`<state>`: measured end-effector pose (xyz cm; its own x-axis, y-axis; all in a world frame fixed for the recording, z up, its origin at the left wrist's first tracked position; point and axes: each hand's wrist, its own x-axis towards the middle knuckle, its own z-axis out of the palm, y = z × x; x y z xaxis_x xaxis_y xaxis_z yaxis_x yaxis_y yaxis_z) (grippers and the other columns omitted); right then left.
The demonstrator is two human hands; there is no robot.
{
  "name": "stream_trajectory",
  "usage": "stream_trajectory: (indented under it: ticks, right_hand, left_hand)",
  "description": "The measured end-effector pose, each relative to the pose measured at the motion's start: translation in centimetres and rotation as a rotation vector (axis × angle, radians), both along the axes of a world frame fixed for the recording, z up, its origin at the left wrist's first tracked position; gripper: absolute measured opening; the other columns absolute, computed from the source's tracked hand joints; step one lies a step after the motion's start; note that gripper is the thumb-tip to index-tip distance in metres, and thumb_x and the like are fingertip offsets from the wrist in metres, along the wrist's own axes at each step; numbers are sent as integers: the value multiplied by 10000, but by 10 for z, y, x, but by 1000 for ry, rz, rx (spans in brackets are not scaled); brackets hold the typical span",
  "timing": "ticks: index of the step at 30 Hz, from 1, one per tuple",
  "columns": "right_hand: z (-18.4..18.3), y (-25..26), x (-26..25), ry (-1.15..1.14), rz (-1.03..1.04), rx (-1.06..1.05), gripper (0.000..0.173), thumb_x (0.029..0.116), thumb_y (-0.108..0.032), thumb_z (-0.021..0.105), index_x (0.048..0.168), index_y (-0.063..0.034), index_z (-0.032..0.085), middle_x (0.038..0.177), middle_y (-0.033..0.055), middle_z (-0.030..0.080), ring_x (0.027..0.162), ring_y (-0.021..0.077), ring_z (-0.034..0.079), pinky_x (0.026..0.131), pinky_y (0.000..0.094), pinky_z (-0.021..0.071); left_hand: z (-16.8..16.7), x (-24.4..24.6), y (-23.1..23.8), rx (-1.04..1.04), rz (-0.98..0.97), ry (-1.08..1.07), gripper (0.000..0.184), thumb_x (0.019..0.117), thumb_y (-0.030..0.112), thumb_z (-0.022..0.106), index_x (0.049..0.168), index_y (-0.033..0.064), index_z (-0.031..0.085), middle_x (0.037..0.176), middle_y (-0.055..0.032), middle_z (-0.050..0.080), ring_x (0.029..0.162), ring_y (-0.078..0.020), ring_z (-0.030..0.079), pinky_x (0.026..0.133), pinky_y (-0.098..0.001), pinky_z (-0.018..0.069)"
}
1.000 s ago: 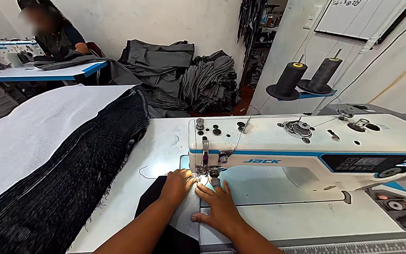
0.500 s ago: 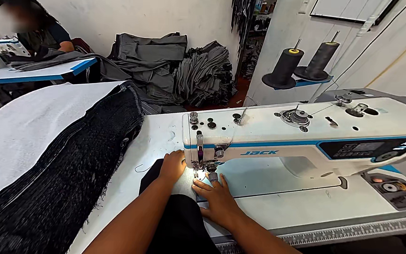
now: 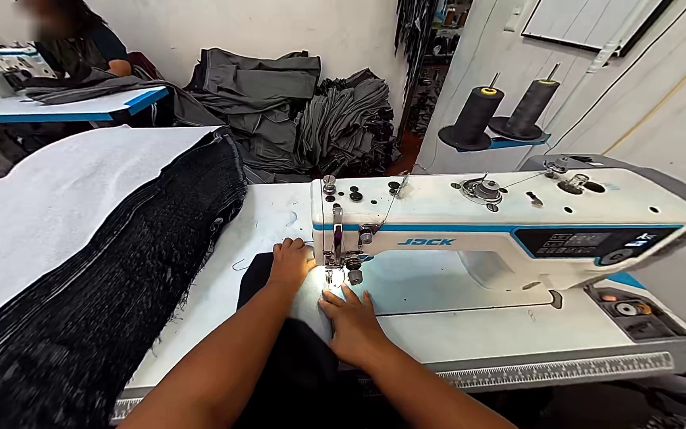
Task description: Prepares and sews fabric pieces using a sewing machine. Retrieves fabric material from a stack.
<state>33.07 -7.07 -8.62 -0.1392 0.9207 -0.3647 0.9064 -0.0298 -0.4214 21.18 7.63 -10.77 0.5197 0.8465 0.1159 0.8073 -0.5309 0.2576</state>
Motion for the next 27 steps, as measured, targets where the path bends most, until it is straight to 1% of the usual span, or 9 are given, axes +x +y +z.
stream_trajectory:
  ticks: [3, 7, 9, 12, 16, 18, 20, 22, 27]
  right_hand:
    - [-8, -27, -21, -27, 147, 13, 898, 900, -483, 725, 1626, -166, 303, 1722, 116, 142, 1581, 418, 32, 1161, 775, 13]
    - [-38, -47, -31, -7, 269, 243, 808, 917, -455, 708, 1598, -173, 378, 1698, 120, 239, 1572, 435, 99, 1135, 799, 44]
    - [-45, -52, -31, 10, 274, 309, 786, 899, -360, 744, 1587, -189, 404, 1690, 115, 266, 1568, 428, 139, 1124, 808, 67]
    - [-49, -55, -21, 216, 180, 568, 969, 690, -187, 886, 1552, -101, 451, 1631, 242, 332, 1499, 496, 297, 1103, 797, 223]
    - [-5, -22, -5, 847, 108, 545, 1031, 842, -429, 741, 1569, 106, 244, 1621, 239, 345, 1511, 302, 347, 1214, 489, 332]
    - [38, -2, -14, 1185, 93, 376, 887, 954, -522, 597, 1554, 64, 308, 1500, 120, 530, 1371, 130, 511, 1134, 334, 439]
    - [79, 8, -29, 1424, 83, 219, 466, 1041, -364, 486, 1347, -15, 537, 1157, -4, 696, 1062, 42, 664, 955, 271, 554]
    - [104, 11, -43, 1551, 108, 184, 212, 1063, -220, 462, 1087, -99, 635, 905, -73, 728, 850, 15, 702, 821, 241, 590]
    - [109, -4, -66, 1476, 114, 513, 82, 1021, -160, 599, 975, -95, 620, 836, -93, 671, 783, -20, 656, 760, 205, 569]
  left_hand:
    - [1, -18, -16, -86, -64, 105, 492, 1030, 408, 609, 1260, -20, 687, 1274, -224, 648, 1277, -399, 555, 1106, -536, 417]
    - [12, -36, -41, -234, 37, 54, 593, 1007, 411, 651, 1398, -28, 577, 1341, -223, 597, 1277, -365, 575, 1115, -454, 443]
    - [24, -45, -47, -375, 90, 11, 548, 994, 396, 676, 1312, -39, 578, 1261, -250, 635, 1210, -372, 627, 1075, -497, 472]
    - [57, -73, -55, -538, 34, -267, 338, 1032, 257, 642, 1105, -72, 671, 956, -195, 700, 891, -257, 686, 885, -441, 543]
    - [132, -109, -81, -639, -111, -665, 116, 1020, 69, 566, 1077, 29, 659, 842, 14, 723, 761, -36, 695, 760, -248, 598]
    - [162, -116, -94, -580, -212, -692, 126, 987, 38, 578, 1056, 66, 679, 825, 49, 739, 740, -9, 698, 728, -212, 597]
    - [186, -119, -102, -508, -306, -613, 111, 964, 60, 608, 1017, 92, 700, 804, 74, 736, 726, 16, 687, 701, -182, 584]
    - [204, -124, -105, -434, -386, -499, 72, 948, 118, 633, 975, 120, 700, 776, 111, 710, 704, 57, 657, 665, -149, 555]
    - [208, -133, -111, -173, -426, -542, 301, 861, 462, 768, 854, 166, 712, 927, 120, 655, 870, 66, 603, 738, -123, 511]
